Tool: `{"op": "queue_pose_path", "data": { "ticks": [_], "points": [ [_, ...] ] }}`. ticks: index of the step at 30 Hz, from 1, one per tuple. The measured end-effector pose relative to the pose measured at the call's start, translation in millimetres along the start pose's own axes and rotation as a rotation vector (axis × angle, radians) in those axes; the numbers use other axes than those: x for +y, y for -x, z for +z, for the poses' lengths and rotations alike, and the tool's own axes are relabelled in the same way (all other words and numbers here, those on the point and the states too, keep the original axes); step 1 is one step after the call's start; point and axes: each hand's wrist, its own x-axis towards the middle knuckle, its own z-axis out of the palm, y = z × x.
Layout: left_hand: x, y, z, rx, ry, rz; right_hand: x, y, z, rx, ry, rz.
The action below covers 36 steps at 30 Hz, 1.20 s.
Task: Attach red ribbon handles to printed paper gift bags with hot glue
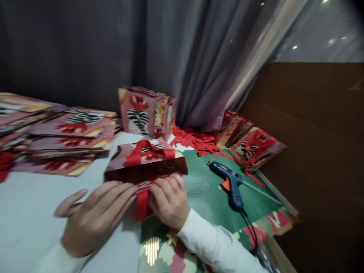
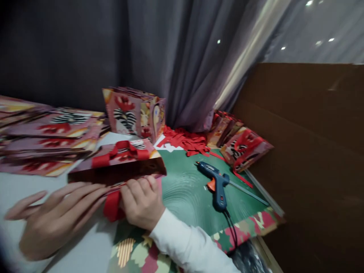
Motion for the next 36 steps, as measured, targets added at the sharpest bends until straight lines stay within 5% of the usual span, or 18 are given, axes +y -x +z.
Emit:
{"op": "queue_pose_path", "data": {
  "ticks": [6,14,27,36],
  "points": [
    [10,-15,-2.8,0.0,-0.208,0.044,-1,-12,-5,0.021,-0.149,0.032],
    [9,-9,-2.2,-0.008,-0.224,-0.01,7,-19,-24,-0.171,-0.404,0.168],
    [9,-5,-1.8,-0.066,-0.209,-0.019,2,-18,-24,-0.153,-0.105,-0.042],
    [9,-4,-0.1,-0.069,-0.214,-0.008,-8,-19,-27,-0.265,-0.015,-0.112]
  ]
}}
